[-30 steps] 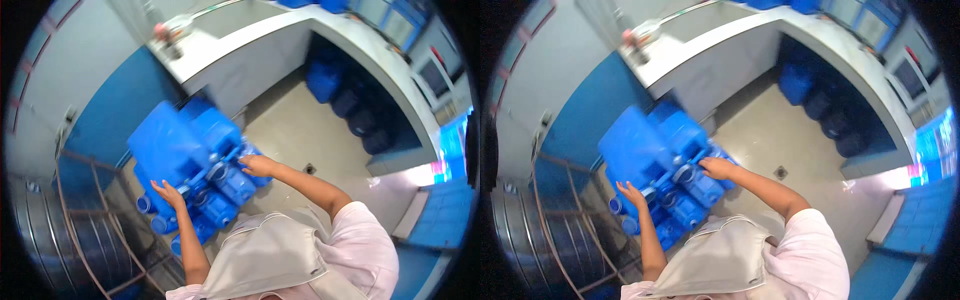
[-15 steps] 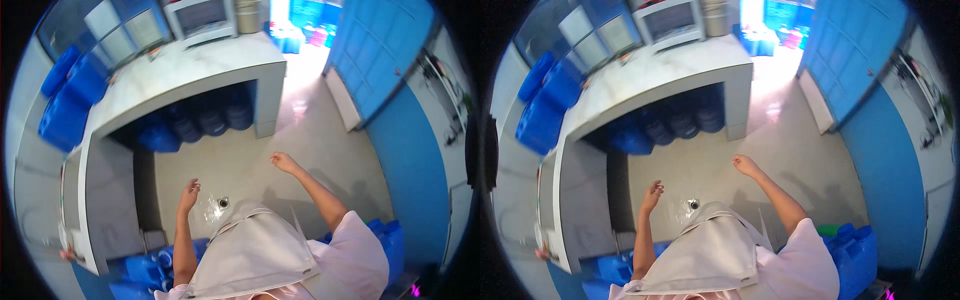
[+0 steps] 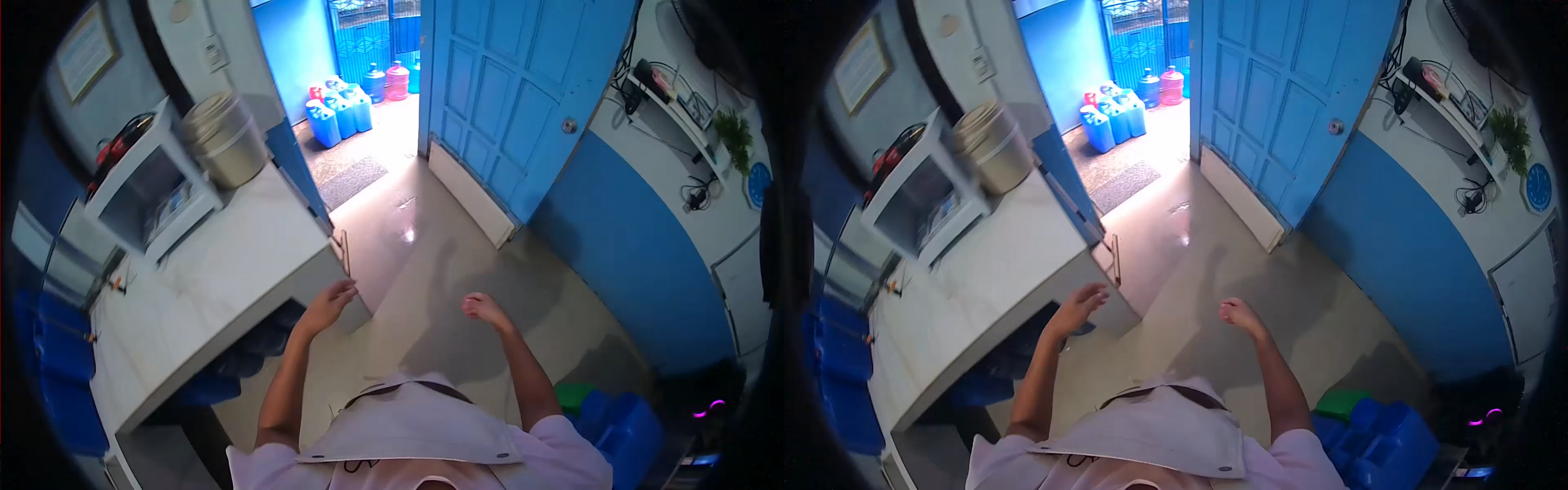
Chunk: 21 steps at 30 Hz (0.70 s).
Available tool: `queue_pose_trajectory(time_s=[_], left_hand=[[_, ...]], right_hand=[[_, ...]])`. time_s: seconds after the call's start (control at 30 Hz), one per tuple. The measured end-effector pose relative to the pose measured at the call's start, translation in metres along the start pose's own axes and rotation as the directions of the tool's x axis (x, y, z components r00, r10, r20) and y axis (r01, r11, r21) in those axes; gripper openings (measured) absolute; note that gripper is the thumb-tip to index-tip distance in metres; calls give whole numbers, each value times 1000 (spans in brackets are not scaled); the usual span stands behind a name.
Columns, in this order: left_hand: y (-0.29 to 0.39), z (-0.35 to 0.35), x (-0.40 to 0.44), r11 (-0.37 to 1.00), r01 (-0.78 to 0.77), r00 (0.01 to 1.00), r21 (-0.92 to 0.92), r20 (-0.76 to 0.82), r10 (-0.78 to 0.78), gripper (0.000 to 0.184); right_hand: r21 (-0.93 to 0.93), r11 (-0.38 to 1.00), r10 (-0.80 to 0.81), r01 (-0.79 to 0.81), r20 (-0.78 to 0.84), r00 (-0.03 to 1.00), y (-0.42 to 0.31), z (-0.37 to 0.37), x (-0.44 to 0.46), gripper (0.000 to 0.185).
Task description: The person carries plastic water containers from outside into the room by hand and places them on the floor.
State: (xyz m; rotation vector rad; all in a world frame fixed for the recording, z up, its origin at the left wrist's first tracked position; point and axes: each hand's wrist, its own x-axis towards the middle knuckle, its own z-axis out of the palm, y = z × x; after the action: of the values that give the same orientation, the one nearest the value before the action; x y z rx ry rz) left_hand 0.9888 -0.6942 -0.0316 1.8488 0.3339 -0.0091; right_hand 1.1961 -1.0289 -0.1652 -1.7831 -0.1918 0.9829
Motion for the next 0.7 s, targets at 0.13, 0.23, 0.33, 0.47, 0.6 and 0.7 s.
queue_pose_trajectory(time_s=[0.13,0.23,0.33,0.47,0.6,0.7], left_hand=[[41,27,186,976,-206,957,75,223,185,34],[72,39,289,934,-270,928,234,320,189,35],[80,20,369,928,-223,952,298,270,142,36],[48,-48,446,906,43,999,421,7,-51,35],[23,-124,481,961,209,954,183,-254,-159,36],[-22,-181,512,954,294,909,58,-327,-260,34]], right_hand=[[93,993,87,-69,-202,975,-22,-84,55,21],[161,981,147,-108,-255,956,-49,-136,116,21],[173,982,119,-73,-270,956,-93,-181,194,19],[125,989,105,-83,-176,979,-170,-215,331,18],[-30,995,-98,100,55,994,-287,-193,473,13],[-40,993,-101,111,209,973,-356,-160,582,18]])
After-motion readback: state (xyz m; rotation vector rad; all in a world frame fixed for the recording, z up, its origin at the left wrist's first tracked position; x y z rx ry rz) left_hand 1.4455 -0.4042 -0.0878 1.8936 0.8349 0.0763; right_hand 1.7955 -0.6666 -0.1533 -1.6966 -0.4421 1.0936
